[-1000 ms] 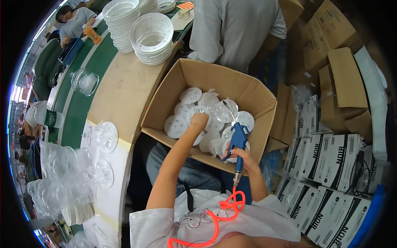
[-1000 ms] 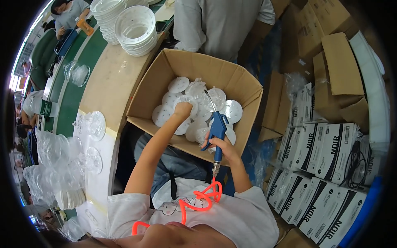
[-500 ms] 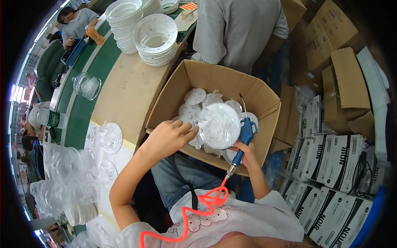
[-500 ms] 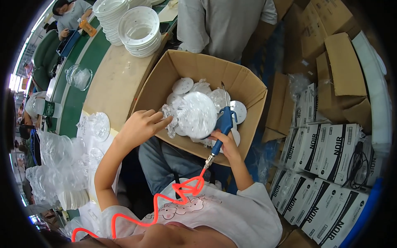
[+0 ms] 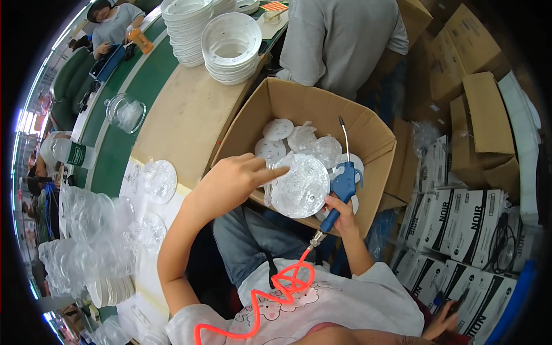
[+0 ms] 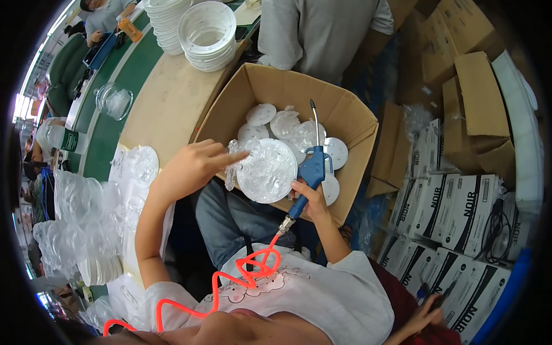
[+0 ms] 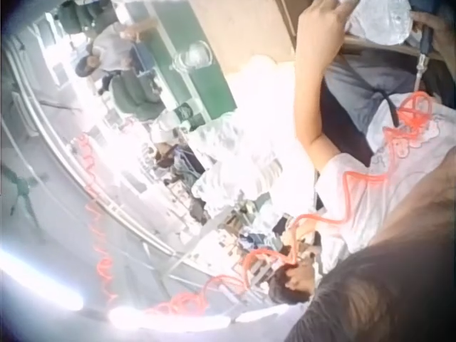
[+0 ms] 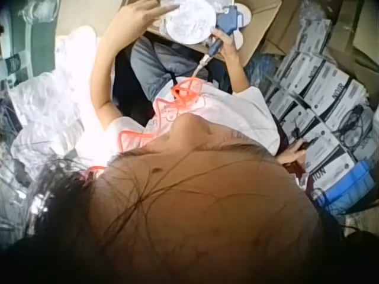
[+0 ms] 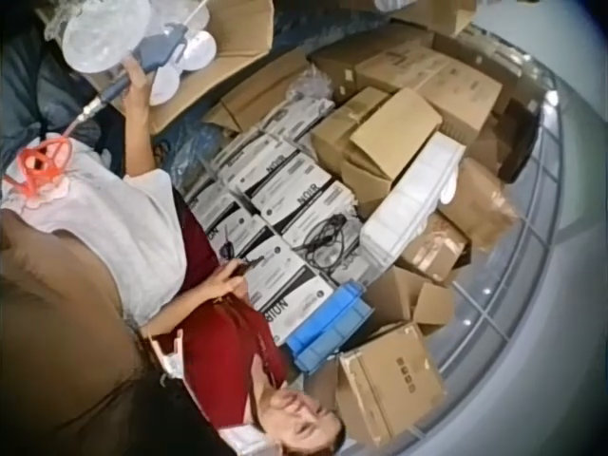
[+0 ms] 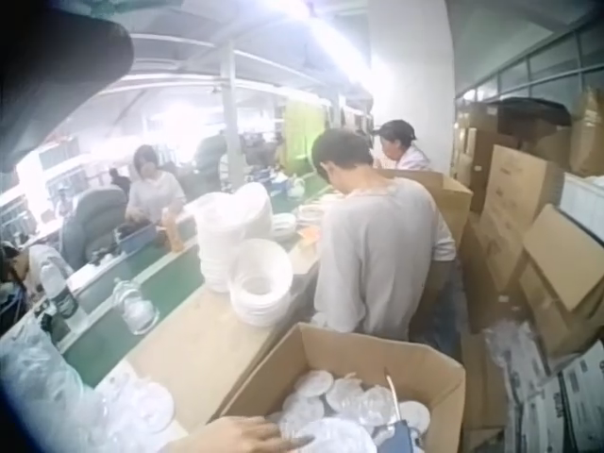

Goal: Cleaning lamp covers and bases with an air gun and placing them into individual plastic bags before boxing them.

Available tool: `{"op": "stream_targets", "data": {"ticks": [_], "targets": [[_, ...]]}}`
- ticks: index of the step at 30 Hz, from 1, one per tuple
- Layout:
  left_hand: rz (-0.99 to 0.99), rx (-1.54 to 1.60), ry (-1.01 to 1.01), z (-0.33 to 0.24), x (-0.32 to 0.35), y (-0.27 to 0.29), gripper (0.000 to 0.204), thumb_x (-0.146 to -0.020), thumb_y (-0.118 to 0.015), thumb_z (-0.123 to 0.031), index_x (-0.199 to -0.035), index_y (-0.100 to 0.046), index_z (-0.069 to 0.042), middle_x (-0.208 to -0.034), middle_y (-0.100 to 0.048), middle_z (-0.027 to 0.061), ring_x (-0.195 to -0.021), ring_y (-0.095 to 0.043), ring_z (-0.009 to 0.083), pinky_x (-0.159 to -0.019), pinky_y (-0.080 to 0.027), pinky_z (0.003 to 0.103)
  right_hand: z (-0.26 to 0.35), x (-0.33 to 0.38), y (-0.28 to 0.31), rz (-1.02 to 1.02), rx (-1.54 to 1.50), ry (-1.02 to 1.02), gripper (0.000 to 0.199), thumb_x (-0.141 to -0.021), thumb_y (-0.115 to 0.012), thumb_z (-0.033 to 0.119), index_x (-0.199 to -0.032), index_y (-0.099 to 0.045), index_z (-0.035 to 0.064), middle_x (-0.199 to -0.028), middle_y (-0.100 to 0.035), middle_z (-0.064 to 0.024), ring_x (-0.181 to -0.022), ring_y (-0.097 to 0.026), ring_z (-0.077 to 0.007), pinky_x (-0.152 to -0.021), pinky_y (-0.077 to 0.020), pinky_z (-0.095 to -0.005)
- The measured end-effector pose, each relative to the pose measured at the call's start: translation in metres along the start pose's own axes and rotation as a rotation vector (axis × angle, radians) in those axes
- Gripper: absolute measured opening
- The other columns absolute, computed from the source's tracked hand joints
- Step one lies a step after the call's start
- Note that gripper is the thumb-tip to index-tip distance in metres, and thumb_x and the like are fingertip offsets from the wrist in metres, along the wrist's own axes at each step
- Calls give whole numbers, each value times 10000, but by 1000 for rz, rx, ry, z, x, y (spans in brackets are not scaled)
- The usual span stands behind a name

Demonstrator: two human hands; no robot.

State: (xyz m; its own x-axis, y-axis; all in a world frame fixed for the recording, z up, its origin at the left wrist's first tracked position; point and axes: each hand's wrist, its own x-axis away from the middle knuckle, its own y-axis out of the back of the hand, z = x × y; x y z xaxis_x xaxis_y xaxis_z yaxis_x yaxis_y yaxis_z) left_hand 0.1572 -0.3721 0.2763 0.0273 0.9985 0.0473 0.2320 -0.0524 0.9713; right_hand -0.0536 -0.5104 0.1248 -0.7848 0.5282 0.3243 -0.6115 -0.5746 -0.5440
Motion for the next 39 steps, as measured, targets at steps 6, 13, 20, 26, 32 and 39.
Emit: {"op": "stream_targets", "data": {"ticks": [6,13,20,26,32,39], "targets": [[-886,1030,574,8,-2,-102,432,-819,-525,-72,-1232,-400,-45,-1189,-477,113,-1099,-456,218,-919,-358,324,-14,-3,-3,-113,-171,-68,253,-737,-567,185,-916,-518,12,-781,-579,-78,-633,-536,-146,-550,-423,-250],[-825,2703,326,-32,-24,-179,469,-897,-354,-391,-1239,-406,-73,-1273,-425,99,-1153,-413,259,-988,-299,403,-13,-6,-9,-86,-100,-79,259,-736,-560,155,-957,-514,29,-829,-569,-54,-688,-530,-136,-560,-412,-250],[-992,2740,438,-16,-23,-193,491,-878,-375,-405,-1240,-410,-75,-1264,-435,101,-1157,-402,292,-1004,-284,421,-12,-14,-18,-2,180,-17,230,-736,-581,122,-926,-501,18,-820,-553,-81,-727,-548,-155,-678,-435,-259],[-881,2703,-110,41,-28,-191,556,-877,-317,-493,-1271,-381,-106,-1304,-391,86,-1185,-374,284,-1002,-285,425,13,-25,-7,262,32,68,235,-720,-518,61,-944,-484,0,-912,-572,-167,-1020,-509,-286,-935,-329,-414],[-963,2411,66,71,-59,-162,593,-899,-225,-489,-1314,-283,-69,-1336,-336,98,-1213,-339,280,-1012,-272,418,32,-22,4,370,107,-18,216,-692,-486,111,-880,-476,7,-712,-518,-95,-790,-541,-225,-821,-408,-373],[-888,2355,241,102,-80,-196,561,-907,-262,-460,-1253,-362,-29,-1250,-436,128,-1127,-442,282,-948,-362,406,44,-13,13,480,472,-328,207,-687,-540,95,-865,-495,-1,-688,-525,-77,-630,-544,-152,-616,-441,-275]]}}
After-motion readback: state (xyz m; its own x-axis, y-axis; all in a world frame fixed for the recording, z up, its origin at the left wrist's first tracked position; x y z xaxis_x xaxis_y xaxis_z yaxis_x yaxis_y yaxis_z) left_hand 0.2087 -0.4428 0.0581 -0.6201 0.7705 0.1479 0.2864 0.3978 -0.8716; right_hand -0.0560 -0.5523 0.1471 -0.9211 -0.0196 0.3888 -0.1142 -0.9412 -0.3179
